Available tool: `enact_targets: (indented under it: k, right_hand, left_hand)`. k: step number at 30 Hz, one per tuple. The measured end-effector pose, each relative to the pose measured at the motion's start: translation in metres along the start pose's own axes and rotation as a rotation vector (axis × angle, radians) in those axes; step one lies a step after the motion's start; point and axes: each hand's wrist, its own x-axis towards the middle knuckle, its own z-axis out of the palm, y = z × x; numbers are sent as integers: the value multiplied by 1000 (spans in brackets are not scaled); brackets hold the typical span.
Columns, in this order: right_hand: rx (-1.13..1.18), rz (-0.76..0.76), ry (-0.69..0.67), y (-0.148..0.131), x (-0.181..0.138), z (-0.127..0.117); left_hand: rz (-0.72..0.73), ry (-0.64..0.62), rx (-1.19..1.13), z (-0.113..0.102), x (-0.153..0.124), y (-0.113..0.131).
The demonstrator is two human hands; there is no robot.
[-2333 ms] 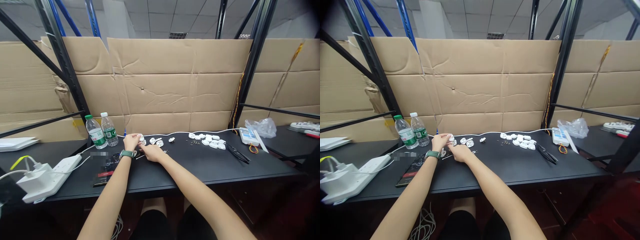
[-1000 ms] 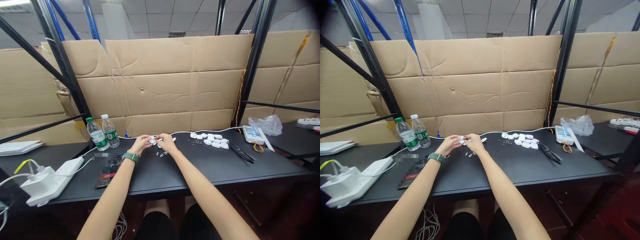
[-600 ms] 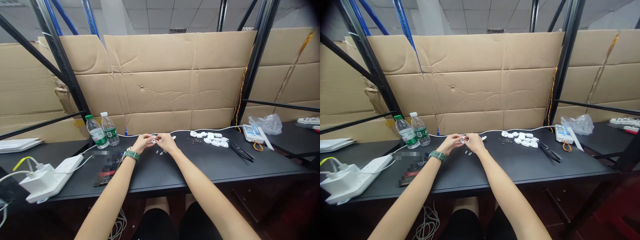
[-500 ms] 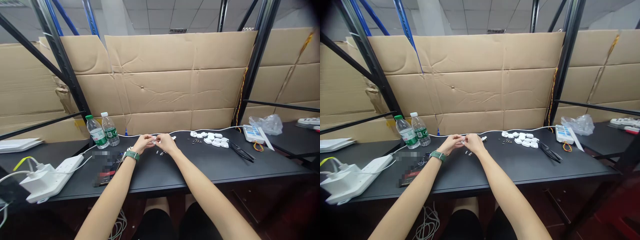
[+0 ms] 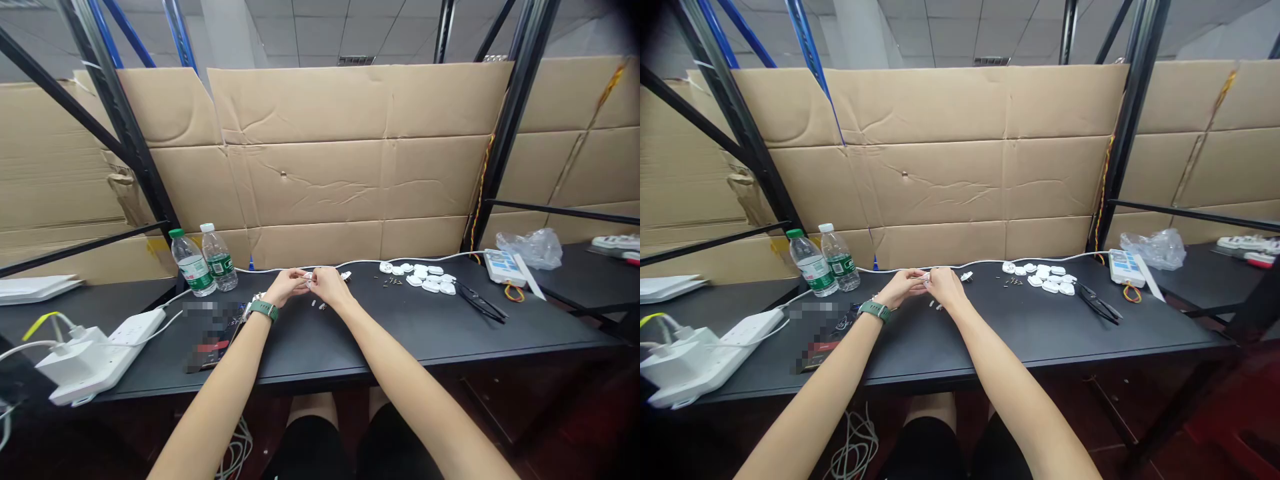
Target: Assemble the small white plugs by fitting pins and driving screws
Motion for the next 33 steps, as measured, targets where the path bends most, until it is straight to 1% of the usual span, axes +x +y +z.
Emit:
enact_targets:
  k: [5, 10, 13, 18, 21, 25, 30, 33]
  right_hand:
    - [20, 4, 22, 1, 1, 0]
    - [38, -63, 40, 4, 1, 2]
    - [55, -76, 35, 5, 1, 3]
    - [99, -95, 5, 10, 2, 6]
    - [166, -97, 17, 15, 3, 10]
    - [320, -36, 61, 20, 5, 16]
    - [432, 110, 212, 23, 8, 19]
    - [511, 206, 234, 26, 9, 15]
  left_hand:
    - [-3, 12, 20, 0, 1, -1]
    - [1, 11, 53, -1, 3, -4]
    - [10, 4, 67, -1, 4, -5]
    - [7, 26, 69, 0, 2, -3]
    - [15, 27, 58, 2, -2, 1]
    - [39, -2, 65, 2, -6, 4]
    - [64, -34, 53, 3, -6, 5]
    - [59, -19, 47, 3, -5, 4]
